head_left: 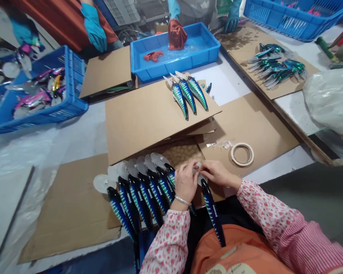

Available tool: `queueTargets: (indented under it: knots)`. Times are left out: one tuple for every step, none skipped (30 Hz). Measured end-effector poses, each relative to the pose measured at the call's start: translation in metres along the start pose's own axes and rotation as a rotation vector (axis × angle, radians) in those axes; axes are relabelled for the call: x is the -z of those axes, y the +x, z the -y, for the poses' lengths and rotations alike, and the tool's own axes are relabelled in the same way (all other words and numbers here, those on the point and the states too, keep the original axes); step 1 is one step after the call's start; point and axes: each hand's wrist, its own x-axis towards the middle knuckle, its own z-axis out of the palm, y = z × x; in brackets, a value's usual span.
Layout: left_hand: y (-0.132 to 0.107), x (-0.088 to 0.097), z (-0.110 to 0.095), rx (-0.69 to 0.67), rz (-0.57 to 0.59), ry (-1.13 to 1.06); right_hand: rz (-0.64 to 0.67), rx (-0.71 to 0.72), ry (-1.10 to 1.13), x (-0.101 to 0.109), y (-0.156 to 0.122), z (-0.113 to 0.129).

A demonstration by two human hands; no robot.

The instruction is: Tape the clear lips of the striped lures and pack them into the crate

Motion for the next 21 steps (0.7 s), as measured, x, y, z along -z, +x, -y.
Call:
queueTargets:
  knots:
    - [0.001, 0.0, 0.001, -0.001, 0.014, -0.004, -0.003, 0.013, 0.002, 0.0, 0.0, -0.001]
    - [0.001, 0.0, 0.003, -0.003, 0.021, -0.008, -0.004, 0.027, 0.003, 0.0, -0.001, -0.002]
    - [0.001, 0.0, 0.005, -0.006, 0.021, -0.009, -0.004, 0.04, 0.003, 0.0, -0.001, -0.002]
    - [0.001, 0.0, 0.006, -0.01, 0.016, -0.01, -0.005, 0.049, 0.003, 0.0, -0.001, -0.003]
    - [0.001, 0.0, 0.007, -0.016, 0.012, -0.012, -0.008, 0.058, -0.001, -0.001, -0.002, -0.003]
    - [0.001, 0.0, 0.008, -0.023, 0.009, -0.015, -0.018, 0.065, -0.01, -0.002, -0.002, -0.003]
    - [0.0, 0.0, 0.009, -0.03, 0.007, -0.019, -0.034, 0.073, -0.026, -0.004, -0.002, -0.002]
    - [-0.001, 0.0, 0.01, -0.037, 0.004, -0.023, -0.056, 0.077, -0.047, -0.006, -0.002, 0.0]
    - [-0.002, -0.001, 0.01, -0.041, -0.001, -0.028, -0.085, 0.071, -0.067, -0.008, -0.003, 0.001]
    - [-0.002, -0.001, 0.011, -0.043, -0.007, -0.033, -0.121, 0.052, -0.083, -0.01, -0.003, 0.003]
    - [-0.003, -0.002, 0.012, -0.043, -0.016, -0.037, -0.157, 0.021, -0.09, -0.012, -0.004, 0.005]
    - [-0.004, -0.002, 0.012, -0.04, -0.028, -0.04, -0.189, -0.016, -0.08, -0.014, -0.005, 0.006]
    - [-0.005, -0.003, 0.013, -0.034, -0.041, -0.042, -0.213, -0.049, -0.056, -0.015, -0.006, 0.007]
    - [-0.006, -0.004, 0.014, -0.027, -0.056, -0.043, -0.225, -0.067, -0.023, -0.016, -0.007, 0.007]
    - [-0.006, -0.005, 0.014, -0.021, -0.07, -0.043, -0.226, -0.066, 0.015, -0.017, -0.008, 0.006]
    - [-0.007, -0.006, 0.015, -0.018, -0.081, -0.043, -0.219, -0.05, 0.052, -0.018, -0.009, 0.006]
    - [-0.007, -0.007, 0.015, -0.018, -0.089, -0.044, -0.211, -0.03, 0.083, -0.018, -0.01, 0.004]
    - [-0.008, -0.008, 0.016, -0.021, -0.094, -0.044, -0.209, -0.012, 0.103, -0.019, -0.011, 0.003]
    - [-0.008, -0.009, 0.017, -0.028, -0.096, -0.044, -0.214, 0.001, 0.113, -0.02, -0.011, 0.003]
    - [-0.008, -0.01, 0.017, -0.037, -0.097, -0.044, -0.226, 0.01, 0.112, -0.021, -0.012, 0.002]
    - [-0.008, -0.01, 0.018, -0.046, -0.097, -0.043, -0.24, 0.016, 0.102, -0.021, -0.012, 0.003]
